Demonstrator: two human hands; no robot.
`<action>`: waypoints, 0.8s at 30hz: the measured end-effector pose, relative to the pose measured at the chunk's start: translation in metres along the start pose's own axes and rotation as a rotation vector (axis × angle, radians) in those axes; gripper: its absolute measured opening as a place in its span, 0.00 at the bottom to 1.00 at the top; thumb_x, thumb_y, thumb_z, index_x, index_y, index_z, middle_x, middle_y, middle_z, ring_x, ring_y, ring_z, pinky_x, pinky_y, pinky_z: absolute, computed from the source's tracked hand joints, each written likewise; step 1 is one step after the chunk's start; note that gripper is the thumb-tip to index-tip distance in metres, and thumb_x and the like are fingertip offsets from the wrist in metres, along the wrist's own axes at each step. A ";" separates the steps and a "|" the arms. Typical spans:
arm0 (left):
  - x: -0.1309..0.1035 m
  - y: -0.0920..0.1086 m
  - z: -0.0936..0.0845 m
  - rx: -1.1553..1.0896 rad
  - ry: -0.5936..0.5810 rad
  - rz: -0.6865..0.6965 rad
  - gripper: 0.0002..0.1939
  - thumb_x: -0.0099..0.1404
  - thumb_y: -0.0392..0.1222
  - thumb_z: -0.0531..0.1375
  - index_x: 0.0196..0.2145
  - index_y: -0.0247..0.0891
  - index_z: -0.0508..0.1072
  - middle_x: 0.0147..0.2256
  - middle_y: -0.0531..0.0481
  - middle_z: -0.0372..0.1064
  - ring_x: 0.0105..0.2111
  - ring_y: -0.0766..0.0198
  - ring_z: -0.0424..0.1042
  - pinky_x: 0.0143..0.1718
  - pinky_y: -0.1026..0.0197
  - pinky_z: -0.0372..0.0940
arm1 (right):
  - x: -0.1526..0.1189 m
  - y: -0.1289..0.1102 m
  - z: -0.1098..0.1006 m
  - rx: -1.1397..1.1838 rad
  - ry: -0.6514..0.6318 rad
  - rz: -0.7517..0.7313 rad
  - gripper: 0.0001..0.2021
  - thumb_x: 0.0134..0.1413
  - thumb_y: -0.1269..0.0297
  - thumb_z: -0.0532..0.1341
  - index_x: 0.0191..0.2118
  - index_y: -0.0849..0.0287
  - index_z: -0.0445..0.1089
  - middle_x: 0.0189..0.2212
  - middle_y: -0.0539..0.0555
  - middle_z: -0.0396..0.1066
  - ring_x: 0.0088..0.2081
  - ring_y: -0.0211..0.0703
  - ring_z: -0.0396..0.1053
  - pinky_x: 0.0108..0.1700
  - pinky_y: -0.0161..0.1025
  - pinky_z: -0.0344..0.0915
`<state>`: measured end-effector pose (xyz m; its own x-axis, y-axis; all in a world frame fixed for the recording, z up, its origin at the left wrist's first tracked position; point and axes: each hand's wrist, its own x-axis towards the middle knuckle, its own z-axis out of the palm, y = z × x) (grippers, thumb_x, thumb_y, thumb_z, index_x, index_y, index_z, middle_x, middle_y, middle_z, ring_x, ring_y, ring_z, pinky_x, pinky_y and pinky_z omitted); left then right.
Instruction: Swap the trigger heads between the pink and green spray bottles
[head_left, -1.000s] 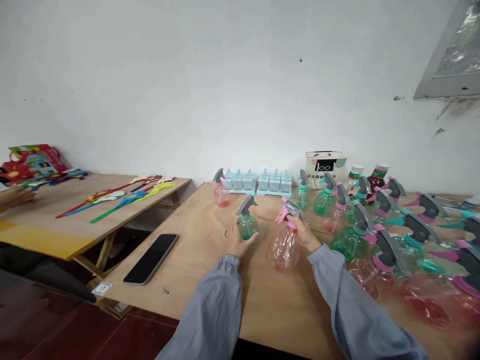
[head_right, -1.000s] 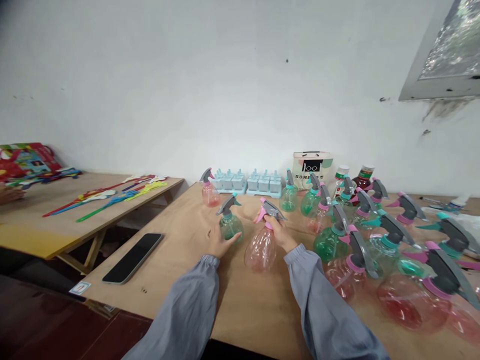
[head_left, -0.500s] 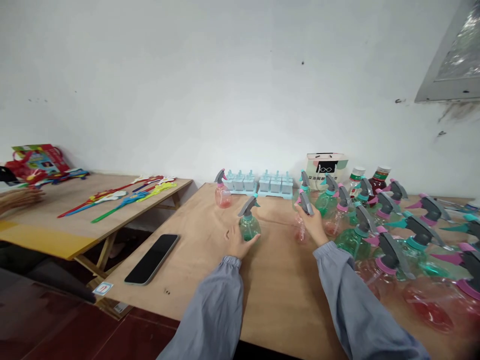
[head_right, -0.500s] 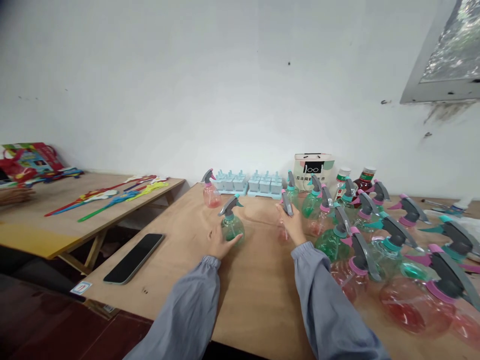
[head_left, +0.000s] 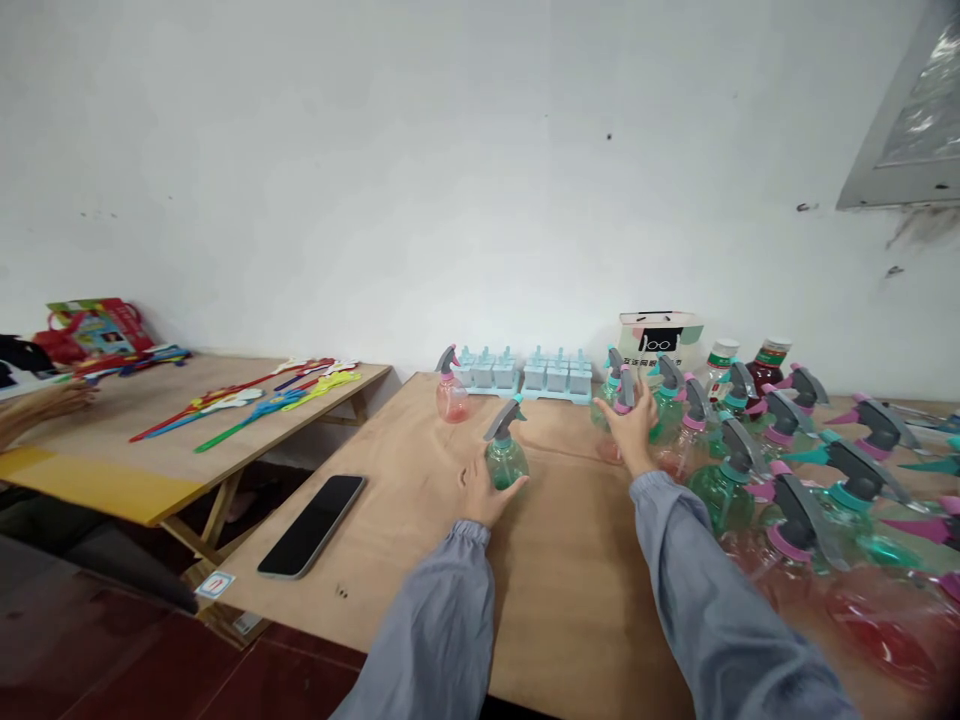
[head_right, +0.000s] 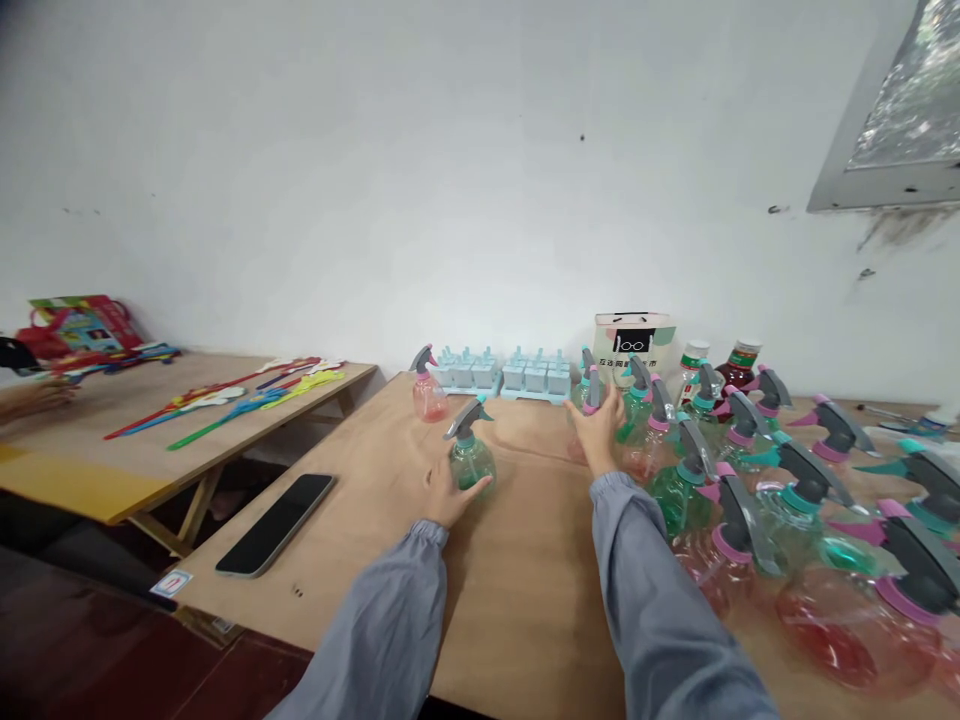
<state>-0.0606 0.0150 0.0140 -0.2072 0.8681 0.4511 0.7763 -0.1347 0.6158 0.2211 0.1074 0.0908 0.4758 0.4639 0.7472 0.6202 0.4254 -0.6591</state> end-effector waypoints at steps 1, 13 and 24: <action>0.000 0.001 0.000 -0.013 -0.009 0.005 0.47 0.52 0.62 0.66 0.63 0.37 0.57 0.59 0.34 0.64 0.61 0.42 0.63 0.62 0.40 0.53 | -0.007 -0.004 -0.006 -0.008 0.053 -0.049 0.45 0.45 0.39 0.65 0.62 0.64 0.56 0.58 0.71 0.61 0.62 0.66 0.56 0.61 0.67 0.51; -0.044 0.037 0.004 -0.087 -0.102 0.172 0.42 0.57 0.55 0.64 0.64 0.38 0.55 0.61 0.34 0.62 0.62 0.46 0.63 0.63 0.39 0.52 | -0.119 -0.094 -0.014 0.327 -0.592 -0.055 0.44 0.46 0.49 0.67 0.65 0.58 0.48 0.61 0.66 0.58 0.64 0.59 0.58 0.64 0.59 0.57; 0.129 -0.021 -0.061 0.052 0.153 -0.029 0.24 0.65 0.47 0.58 0.58 0.45 0.68 0.64 0.39 0.56 0.67 0.45 0.51 0.63 0.40 0.56 | -0.112 -0.087 -0.024 0.454 -0.593 0.109 0.32 0.49 0.64 0.59 0.62 0.53 0.56 0.49 0.57 0.70 0.49 0.49 0.70 0.54 0.49 0.67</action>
<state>-0.1402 0.1003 0.0987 -0.3148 0.7881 0.5289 0.7975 -0.0825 0.5976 0.1288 -0.0001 0.0669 0.0246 0.8077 0.5891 0.2099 0.5720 -0.7930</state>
